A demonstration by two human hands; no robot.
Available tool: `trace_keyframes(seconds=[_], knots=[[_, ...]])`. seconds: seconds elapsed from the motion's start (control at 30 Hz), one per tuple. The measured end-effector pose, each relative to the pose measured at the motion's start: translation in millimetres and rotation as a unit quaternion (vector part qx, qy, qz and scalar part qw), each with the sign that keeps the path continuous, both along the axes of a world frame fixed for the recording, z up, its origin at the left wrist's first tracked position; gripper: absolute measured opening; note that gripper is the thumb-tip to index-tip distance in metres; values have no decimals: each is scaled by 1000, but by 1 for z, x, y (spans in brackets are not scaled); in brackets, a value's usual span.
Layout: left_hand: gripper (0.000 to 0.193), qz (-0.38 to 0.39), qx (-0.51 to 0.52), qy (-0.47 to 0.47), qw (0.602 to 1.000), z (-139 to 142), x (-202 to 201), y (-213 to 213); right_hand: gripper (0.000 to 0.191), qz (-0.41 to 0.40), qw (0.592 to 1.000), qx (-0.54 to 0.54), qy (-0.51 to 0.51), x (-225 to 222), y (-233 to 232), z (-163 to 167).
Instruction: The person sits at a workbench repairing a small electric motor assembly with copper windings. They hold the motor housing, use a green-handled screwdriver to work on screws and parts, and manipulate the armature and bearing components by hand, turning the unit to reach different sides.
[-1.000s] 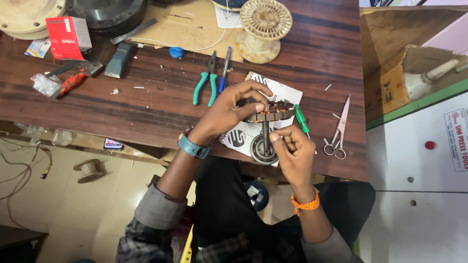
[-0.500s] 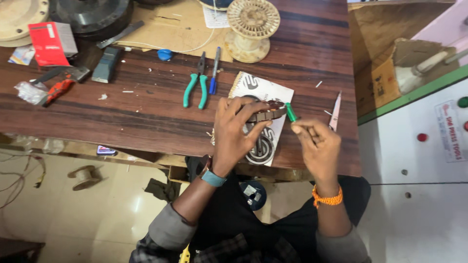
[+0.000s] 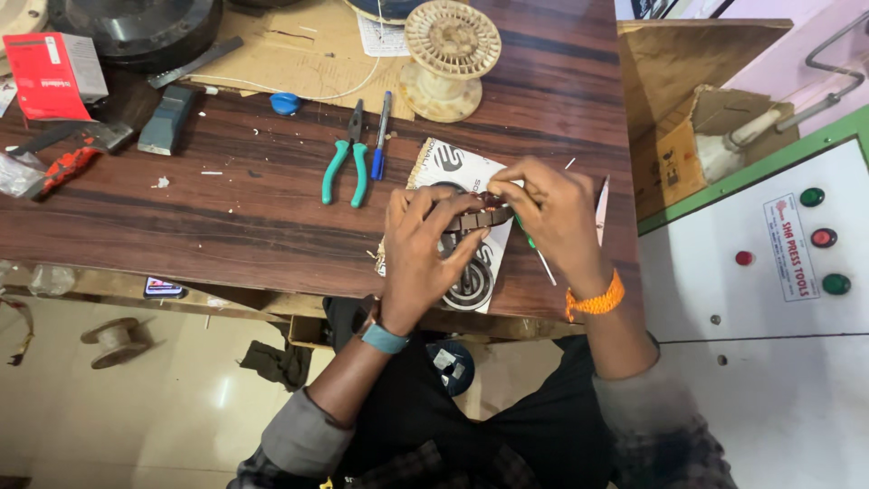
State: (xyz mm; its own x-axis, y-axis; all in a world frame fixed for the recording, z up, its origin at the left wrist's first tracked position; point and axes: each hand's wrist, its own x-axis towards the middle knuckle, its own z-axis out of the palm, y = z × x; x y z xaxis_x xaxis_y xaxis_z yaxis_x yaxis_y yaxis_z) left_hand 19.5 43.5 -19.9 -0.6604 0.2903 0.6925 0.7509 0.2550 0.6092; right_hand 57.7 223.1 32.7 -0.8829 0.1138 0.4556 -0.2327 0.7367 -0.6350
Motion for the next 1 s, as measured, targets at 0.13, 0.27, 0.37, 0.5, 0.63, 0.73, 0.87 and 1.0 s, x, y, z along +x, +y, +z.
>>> trace_keyframes(seconds=[0.13, 0.27, 0.37, 0.5, 0.63, 0.73, 0.87, 1.0], knots=[[96, -69, 34, -3, 997, 6, -13, -8, 13, 68, 993, 94, 37, -21, 6, 6], [96, -284, 158, -332, 885, 11, -39, -6, 15, 111, 984, 114, 83, -25, 2, 8], [92, -325, 164, -391, 845, 10, -51, -3, 14, 78, 989, 100, 82, -17, -2, 8], [83, -359, 145, -402, 830, 4, -59, -10, 15, 2, 996, 68, 54, 9, -17, -1], [52, -409, 124, -375, 823, -2, -68, -19, 9, 2, 999, -12, 46, 32, -42, -23], [29, -403, 103, -355, 837, -3, -70, -20, 7, -29, 996, -78, 18, 40, -52, -42], [22, -365, 79, -326, 869, 5, -62, -22, 10, -60, 988, -143, -21, 44, -52, -70], [38, -235, 18, -180, 955, 15, -39, -21, 8, -43, 980, -190, -42, 57, -40, -95]])
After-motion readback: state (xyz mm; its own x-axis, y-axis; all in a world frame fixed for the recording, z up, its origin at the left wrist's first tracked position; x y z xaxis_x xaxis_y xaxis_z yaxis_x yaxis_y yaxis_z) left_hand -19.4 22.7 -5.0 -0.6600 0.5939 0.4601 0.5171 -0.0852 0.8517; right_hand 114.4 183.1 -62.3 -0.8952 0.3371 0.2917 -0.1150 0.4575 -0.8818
